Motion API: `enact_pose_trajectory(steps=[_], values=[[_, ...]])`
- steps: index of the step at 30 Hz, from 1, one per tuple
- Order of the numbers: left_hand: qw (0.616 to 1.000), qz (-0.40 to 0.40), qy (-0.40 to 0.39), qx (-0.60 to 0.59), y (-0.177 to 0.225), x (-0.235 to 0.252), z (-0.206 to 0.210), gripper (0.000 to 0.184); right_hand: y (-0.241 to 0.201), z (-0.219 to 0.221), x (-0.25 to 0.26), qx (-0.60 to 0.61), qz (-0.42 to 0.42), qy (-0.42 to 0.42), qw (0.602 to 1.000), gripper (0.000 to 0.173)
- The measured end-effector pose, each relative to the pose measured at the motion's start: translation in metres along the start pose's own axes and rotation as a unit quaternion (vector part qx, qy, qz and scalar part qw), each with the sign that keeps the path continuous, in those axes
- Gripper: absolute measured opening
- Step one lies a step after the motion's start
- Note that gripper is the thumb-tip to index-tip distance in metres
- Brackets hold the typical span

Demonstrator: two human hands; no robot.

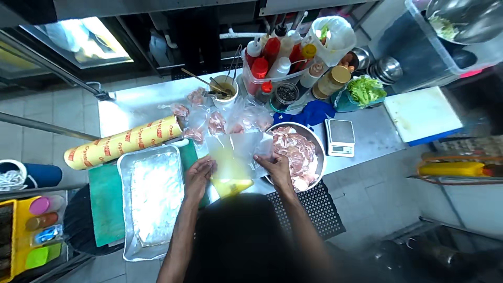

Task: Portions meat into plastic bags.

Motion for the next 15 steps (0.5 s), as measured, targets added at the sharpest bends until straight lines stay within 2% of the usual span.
enact_pose_trajectory(steps=[2, 5, 7, 8, 10, 12, 15], values=[[0.999, 0.018, 0.01, 0.049, 0.004, 0.002, -0.001, 0.034, 0.001, -0.004, -0.002, -0.007, 0.002, 0.018, 1.0, 0.029], [0.967, 0.128, 0.064, 0.21, 0.014, -0.003, 0.005, 0.049, 0.001, -0.001, -0.006, -0.085, -0.014, 0.04, 0.995, 0.036], [0.942, 0.197, 0.048, 0.267, 0.023, -0.015, 0.028, 0.04, 0.0, 0.008, -0.012, -0.203, -0.037, 0.062, 0.976, 0.047], [0.944, 0.209, -0.002, 0.257, 0.025, -0.024, 0.046, 0.034, -0.002, 0.015, -0.017, -0.262, -0.055, 0.067, 0.961, 0.049], [0.953, 0.186, -0.106, 0.216, 0.022, -0.042, 0.082, 0.033, -0.003, 0.035, -0.03, -0.339, -0.114, 0.055, 0.932, 0.035], [0.955, 0.161, -0.121, 0.218, 0.015, -0.045, 0.1, 0.029, -0.003, 0.054, -0.039, -0.365, -0.164, 0.028, 0.916, 0.024], [0.962, 0.141, -0.138, 0.191, 0.012, -0.032, 0.095, 0.013, 0.003, 0.054, -0.032, -0.293, -0.109, -0.095, 0.945, 0.033]])
Point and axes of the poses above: each hand's wrist, its own x-axis towards the middle knuckle, its own z-axis out of the palm, y = z × x, the point moved 4 cm from there along x, towards the middle knuckle, and after that the axes turned 8 degrees about z, right-handed, at the moved point
